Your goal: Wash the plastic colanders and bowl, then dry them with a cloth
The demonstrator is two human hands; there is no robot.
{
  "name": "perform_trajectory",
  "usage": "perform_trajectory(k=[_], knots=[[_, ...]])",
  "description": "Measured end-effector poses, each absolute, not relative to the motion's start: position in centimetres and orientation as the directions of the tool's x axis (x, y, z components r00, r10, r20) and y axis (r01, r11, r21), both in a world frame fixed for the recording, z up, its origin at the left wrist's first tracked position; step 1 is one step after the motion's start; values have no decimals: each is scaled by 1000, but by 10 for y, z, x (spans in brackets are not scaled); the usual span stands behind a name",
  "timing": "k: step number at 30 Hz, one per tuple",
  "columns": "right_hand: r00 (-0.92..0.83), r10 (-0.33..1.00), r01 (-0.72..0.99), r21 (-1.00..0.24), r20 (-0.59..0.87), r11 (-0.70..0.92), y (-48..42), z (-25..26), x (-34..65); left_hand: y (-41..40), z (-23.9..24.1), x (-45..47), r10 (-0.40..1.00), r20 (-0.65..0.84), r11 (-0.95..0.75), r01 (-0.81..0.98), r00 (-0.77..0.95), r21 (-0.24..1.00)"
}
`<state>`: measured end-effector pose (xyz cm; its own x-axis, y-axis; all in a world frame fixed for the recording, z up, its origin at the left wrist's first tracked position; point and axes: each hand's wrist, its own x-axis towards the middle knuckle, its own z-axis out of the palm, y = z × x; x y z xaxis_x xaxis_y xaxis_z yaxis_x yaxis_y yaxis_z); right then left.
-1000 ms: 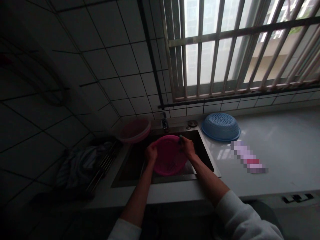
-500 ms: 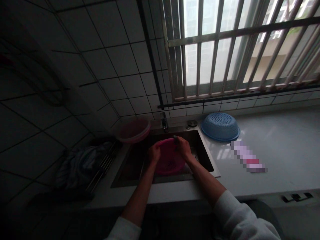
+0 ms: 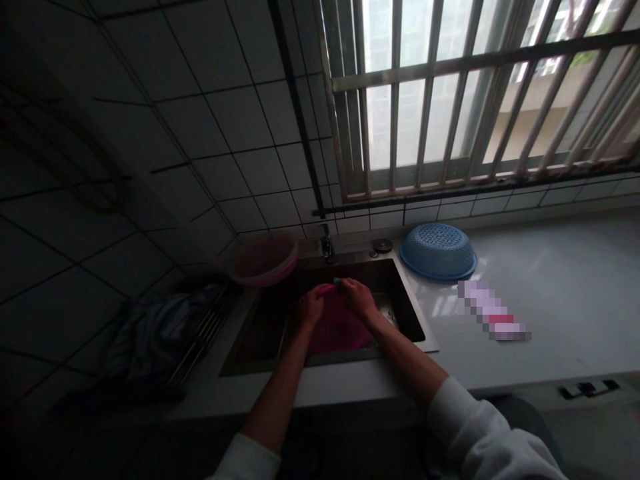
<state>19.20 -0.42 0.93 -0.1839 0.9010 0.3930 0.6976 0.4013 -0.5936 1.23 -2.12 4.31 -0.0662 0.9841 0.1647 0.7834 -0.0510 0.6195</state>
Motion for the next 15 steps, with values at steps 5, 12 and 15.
perform_trajectory(k=[5,12,15], knots=[[211,937,580,-808,278,109,12,-1,225,-16,44,-2,913,262,-7,630,-313,776],[170,924,660,-736,343,152,8,-6,223,-13,33,-5,910,301,-11,710,-285,704],[-47,919,720,-625,391,303,-1,3,204,-15,33,4,957,261,-81,753,-124,653]])
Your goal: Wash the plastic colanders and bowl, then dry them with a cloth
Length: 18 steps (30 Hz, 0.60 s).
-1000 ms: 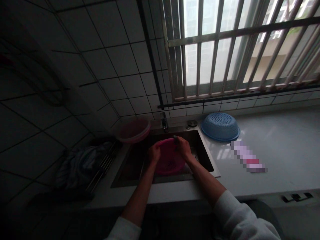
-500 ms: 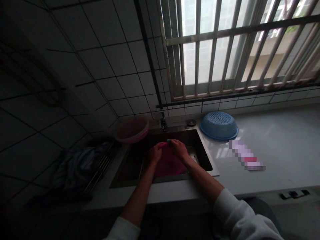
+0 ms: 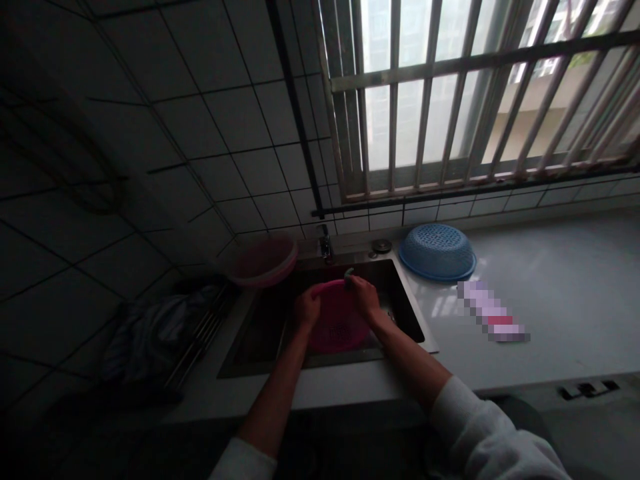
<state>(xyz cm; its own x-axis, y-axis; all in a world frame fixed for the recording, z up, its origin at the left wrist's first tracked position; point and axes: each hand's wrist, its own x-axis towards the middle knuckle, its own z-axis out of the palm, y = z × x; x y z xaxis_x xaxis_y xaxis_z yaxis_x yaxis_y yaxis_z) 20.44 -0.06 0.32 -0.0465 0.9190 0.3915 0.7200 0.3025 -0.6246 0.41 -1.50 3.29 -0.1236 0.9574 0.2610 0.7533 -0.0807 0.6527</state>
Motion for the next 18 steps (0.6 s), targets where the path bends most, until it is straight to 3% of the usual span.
perform_trajectory(k=[4,6,9,12,15,18], knots=[[-188,895,723,-560,404,405,-4,12,194,-15,36,10,964,265,-173,735,-10,656],[-97,906,691,-627,413,360,0,11,201,-15,37,7,957,274,-129,709,-94,693],[143,933,643,-748,331,167,8,4,220,-14,39,0,915,296,-49,653,-274,755],[262,932,655,-756,251,19,12,-2,233,-14,41,-5,880,324,-39,625,-348,779],[232,926,691,-721,297,58,10,-1,232,-16,41,-5,891,341,-58,670,-301,740],[78,924,731,-652,375,203,3,3,216,-17,39,0,937,288,-57,729,-196,683]])
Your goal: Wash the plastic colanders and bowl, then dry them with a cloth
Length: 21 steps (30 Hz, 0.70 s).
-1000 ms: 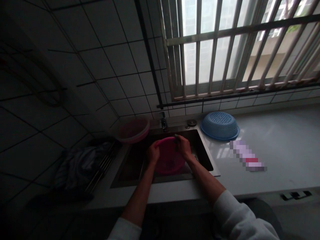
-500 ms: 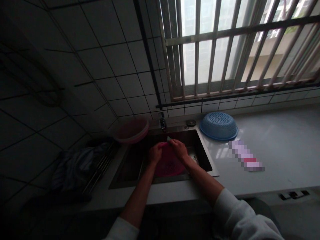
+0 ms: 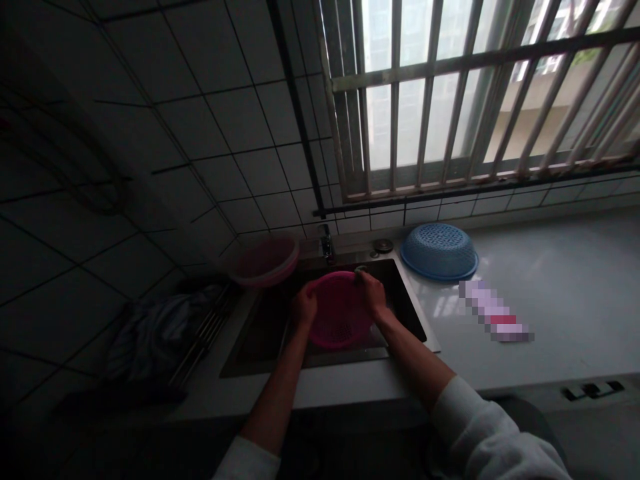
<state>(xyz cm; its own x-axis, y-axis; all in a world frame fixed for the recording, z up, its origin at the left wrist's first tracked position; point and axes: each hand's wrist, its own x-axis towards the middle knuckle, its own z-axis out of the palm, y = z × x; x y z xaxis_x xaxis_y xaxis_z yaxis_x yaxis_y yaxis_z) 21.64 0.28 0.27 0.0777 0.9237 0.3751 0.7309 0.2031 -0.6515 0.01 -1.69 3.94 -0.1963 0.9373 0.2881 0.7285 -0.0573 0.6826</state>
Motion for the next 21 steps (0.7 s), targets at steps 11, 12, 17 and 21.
perform_trajectory(k=[11,12,17,21], knots=[[114,922,684,-702,371,197,5,8,217,-14,40,-1,916,313,-84,641,-251,763],[186,926,676,-727,329,122,7,6,224,-14,40,-3,899,318,-64,627,-302,776],[246,921,714,-699,301,38,11,-2,236,-15,42,-8,893,303,17,696,-334,718],[63,929,761,-620,365,192,1,5,214,-16,42,-3,896,400,-106,779,-195,618]])
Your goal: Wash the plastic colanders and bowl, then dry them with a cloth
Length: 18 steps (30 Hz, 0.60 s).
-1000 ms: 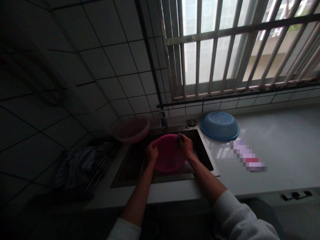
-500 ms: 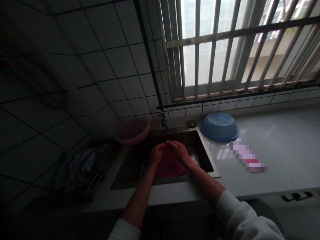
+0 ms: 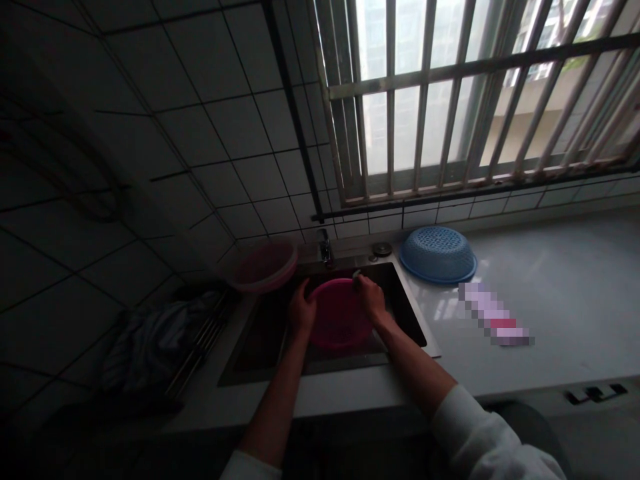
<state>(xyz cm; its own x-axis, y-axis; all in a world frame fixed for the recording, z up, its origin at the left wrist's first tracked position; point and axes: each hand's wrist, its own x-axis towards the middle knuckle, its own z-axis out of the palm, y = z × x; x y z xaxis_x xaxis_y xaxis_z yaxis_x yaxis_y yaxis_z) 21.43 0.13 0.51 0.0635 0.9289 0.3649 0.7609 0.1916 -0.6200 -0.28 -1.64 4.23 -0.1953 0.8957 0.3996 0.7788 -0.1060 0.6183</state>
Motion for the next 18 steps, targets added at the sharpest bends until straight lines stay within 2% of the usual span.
perform_trajectory(k=[3,5,8,12,15,18], knots=[[-165,901,765,-525,401,374,-7,13,193,-18,42,5,945,326,-192,784,-14,590],[-240,873,741,-501,424,447,-9,16,186,-20,43,9,964,265,-184,772,21,609],[-149,885,708,-577,441,407,-5,14,192,-20,42,6,968,239,-110,738,-72,666],[121,926,642,-739,357,202,6,3,220,-16,39,-5,934,216,43,692,-284,721],[177,936,670,-734,305,112,7,-2,229,-14,35,-9,919,231,73,713,-320,698],[81,927,728,-657,366,195,1,3,217,-15,36,-4,943,247,10,757,-225,653]])
